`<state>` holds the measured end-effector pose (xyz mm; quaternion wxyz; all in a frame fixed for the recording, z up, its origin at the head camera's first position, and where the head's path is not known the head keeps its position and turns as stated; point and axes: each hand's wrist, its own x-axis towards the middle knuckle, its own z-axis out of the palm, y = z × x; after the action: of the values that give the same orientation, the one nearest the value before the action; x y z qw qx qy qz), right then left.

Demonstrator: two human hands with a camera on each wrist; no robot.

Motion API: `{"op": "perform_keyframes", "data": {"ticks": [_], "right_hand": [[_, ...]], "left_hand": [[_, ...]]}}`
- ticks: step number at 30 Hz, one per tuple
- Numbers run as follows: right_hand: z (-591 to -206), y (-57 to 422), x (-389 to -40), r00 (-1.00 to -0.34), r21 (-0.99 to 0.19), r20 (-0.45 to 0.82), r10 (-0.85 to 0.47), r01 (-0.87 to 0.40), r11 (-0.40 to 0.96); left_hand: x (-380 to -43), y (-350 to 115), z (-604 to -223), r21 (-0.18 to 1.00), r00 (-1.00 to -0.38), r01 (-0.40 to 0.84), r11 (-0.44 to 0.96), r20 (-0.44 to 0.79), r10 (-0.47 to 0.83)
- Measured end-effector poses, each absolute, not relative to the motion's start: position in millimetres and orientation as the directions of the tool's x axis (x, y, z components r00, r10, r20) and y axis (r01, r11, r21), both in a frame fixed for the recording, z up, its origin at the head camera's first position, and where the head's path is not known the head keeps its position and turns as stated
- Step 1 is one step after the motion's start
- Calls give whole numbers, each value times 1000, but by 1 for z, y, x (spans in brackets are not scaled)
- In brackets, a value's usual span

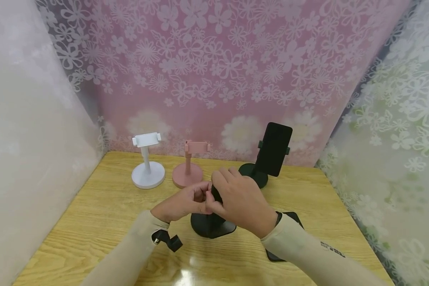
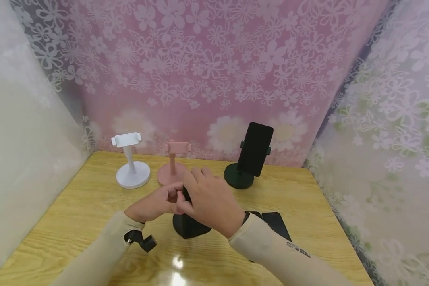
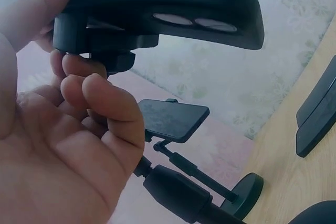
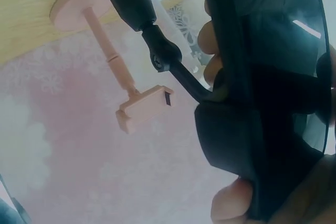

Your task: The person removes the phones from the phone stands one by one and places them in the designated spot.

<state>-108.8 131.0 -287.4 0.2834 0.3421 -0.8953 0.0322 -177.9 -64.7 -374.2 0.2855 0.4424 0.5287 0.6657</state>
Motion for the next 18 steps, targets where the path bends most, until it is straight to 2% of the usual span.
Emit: {"op": "perform_keyframes", "data": {"ticks": [9,13,16,18], "right_hand": [[-291,138,-110,-603,89,555,-573,-642,761],[-293,140,-110,-579,93,572,-581,-658,747],[-294,142,-111,-535,110,592,-603,-687,718],[-293,143,-112,-490,132,611,-622,-711,690]], "left_hand": [[-182,-63,-371,953,-439,145,-266,303,846],[-179,-63,-365,935,-458,191,-298,353,816],[-177,-62,-360,899,-456,317,-302,423,783],[-175,-61,-357,852,-428,439,-284,476,769]]}}
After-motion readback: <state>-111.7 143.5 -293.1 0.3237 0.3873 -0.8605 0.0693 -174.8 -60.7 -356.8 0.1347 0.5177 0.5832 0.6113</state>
